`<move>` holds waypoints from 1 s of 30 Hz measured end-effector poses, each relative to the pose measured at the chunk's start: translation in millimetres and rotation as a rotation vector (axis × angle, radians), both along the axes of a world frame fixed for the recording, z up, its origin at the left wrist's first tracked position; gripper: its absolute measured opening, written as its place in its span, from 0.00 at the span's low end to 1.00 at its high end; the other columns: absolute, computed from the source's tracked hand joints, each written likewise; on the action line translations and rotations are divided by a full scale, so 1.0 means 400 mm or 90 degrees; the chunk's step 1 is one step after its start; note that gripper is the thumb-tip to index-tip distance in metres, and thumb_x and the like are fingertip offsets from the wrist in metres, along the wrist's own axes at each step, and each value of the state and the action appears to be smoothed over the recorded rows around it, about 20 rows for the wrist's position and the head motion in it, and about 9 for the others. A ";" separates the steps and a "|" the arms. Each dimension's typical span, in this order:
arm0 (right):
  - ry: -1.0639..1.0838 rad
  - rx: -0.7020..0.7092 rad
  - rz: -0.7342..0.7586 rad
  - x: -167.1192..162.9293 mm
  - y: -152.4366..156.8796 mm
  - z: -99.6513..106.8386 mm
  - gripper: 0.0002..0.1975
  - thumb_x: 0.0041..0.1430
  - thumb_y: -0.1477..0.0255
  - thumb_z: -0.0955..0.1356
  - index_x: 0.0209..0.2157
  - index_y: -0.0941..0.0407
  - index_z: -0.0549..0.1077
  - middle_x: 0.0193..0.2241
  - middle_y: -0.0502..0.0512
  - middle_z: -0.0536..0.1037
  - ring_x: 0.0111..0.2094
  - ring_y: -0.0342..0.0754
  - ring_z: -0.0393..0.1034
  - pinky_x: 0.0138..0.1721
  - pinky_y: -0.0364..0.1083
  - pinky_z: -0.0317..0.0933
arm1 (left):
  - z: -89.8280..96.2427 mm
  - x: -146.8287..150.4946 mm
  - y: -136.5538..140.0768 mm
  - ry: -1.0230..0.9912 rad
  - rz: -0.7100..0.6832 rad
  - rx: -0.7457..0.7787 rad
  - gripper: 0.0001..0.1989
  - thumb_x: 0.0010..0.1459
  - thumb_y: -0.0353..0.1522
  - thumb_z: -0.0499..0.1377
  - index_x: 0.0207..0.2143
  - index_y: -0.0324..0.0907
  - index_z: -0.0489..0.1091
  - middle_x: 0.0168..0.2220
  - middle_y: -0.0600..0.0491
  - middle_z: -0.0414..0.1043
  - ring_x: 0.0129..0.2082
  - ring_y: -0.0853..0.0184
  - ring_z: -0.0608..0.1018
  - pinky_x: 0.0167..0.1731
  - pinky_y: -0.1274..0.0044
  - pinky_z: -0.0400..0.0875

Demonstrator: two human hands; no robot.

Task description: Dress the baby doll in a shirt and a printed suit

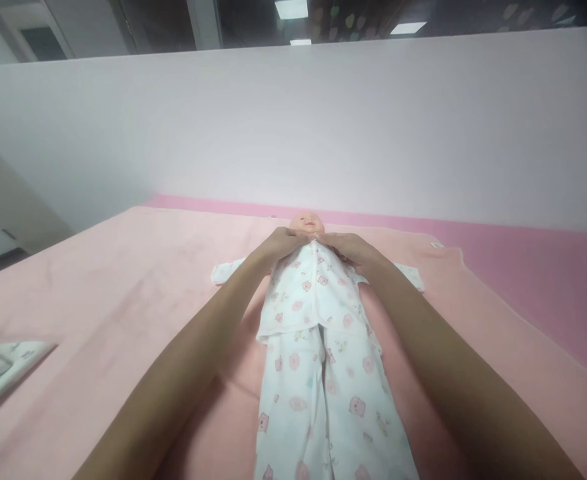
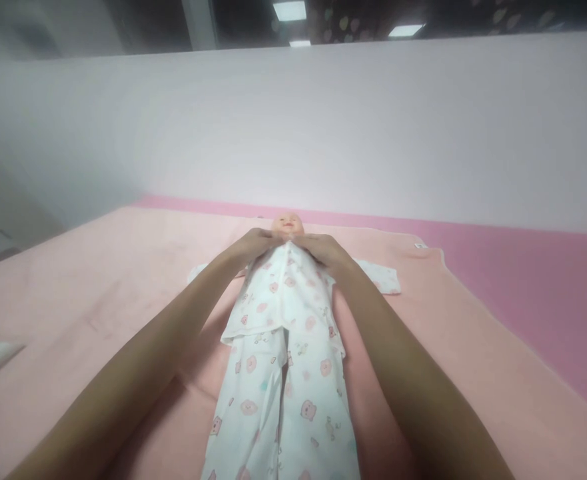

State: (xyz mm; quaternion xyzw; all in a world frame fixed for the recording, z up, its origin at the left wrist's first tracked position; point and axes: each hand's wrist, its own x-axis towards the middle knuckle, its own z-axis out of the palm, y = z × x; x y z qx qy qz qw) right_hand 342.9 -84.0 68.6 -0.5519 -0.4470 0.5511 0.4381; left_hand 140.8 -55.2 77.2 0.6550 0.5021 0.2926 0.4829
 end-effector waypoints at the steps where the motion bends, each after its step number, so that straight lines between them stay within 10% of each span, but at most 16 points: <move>1: -0.001 0.005 0.001 0.001 0.001 -0.002 0.12 0.56 0.68 0.79 0.41 0.58 0.84 0.43 0.62 0.86 0.40 0.52 0.81 0.41 0.45 0.75 | 0.000 0.001 0.000 0.006 0.007 0.002 0.24 0.50 0.49 0.71 0.39 0.39 0.81 0.46 0.41 0.82 0.44 0.53 0.82 0.42 0.70 0.73; 21: -0.172 0.074 -0.059 -0.013 -0.010 -0.010 0.13 0.56 0.64 0.77 0.40 0.56 0.83 0.42 0.60 0.86 0.43 0.54 0.80 0.40 0.46 0.72 | 0.008 0.010 -0.017 -0.025 0.029 -0.025 0.19 0.55 0.44 0.68 0.41 0.40 0.80 0.45 0.43 0.83 0.43 0.55 0.82 0.42 0.70 0.74; 30: -0.286 0.193 -0.118 -0.044 -0.011 -0.011 0.09 0.57 0.67 0.73 0.38 0.56 0.82 0.38 0.55 0.85 0.42 0.52 0.78 0.43 0.46 0.67 | 0.000 0.026 -0.010 -0.037 0.066 0.036 0.14 0.53 0.42 0.70 0.32 0.40 0.78 0.28 0.48 0.78 0.32 0.59 0.80 0.34 0.72 0.71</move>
